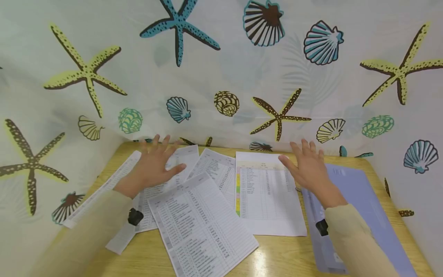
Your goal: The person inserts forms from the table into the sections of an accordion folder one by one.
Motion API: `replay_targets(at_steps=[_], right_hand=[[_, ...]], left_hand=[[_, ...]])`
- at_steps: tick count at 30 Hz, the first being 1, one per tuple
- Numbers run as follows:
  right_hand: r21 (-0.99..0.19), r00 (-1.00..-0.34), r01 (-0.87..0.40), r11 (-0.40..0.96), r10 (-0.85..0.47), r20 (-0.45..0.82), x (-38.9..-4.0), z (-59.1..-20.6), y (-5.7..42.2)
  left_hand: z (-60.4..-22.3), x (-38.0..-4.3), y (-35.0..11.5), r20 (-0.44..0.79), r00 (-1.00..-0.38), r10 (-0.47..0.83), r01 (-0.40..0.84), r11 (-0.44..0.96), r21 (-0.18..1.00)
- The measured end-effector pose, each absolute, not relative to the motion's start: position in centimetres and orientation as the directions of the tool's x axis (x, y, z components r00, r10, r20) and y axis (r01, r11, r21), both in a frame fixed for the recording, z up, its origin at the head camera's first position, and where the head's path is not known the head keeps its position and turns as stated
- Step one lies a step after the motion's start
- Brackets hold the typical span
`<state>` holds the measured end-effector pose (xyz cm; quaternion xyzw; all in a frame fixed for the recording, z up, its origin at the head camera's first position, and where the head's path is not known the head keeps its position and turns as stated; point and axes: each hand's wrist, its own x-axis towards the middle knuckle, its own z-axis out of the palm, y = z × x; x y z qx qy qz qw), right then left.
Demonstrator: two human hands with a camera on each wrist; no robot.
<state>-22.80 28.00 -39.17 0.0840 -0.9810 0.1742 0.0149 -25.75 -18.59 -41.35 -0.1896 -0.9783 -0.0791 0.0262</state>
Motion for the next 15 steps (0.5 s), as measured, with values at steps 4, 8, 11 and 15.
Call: replay_targets(at_steps=[4, 8, 11, 15], right_hand=[[-0.370, -0.983, -0.183, 0.911, -0.171, 0.064, -22.3, -39.4, 28.9], [-0.382, -0.981, -0.196, 0.903, -0.174, 0.090, -21.5, -39.9, 30.1], [-0.392, -0.984, -0.178, 0.903, -0.155, 0.089, -20.9, -40.2, 31.1], [-0.402, -0.991, -0.130, 0.906, -0.112, 0.068, -20.0, -40.7, 32.3]], left_hand=[[-41.9, -25.3, -16.3, 0.075, -0.908, 0.412, 0.419, 0.890, 0.177], [-42.4, -24.8, -13.5, 0.068, -0.882, 0.466, 0.469, 0.858, 0.209], [-43.0, -24.4, -11.3, 0.061, -0.859, 0.509, 0.509, 0.833, 0.218], [-44.0, -23.9, -8.6, 0.055, -0.822, 0.566, 0.564, 0.798, 0.212]])
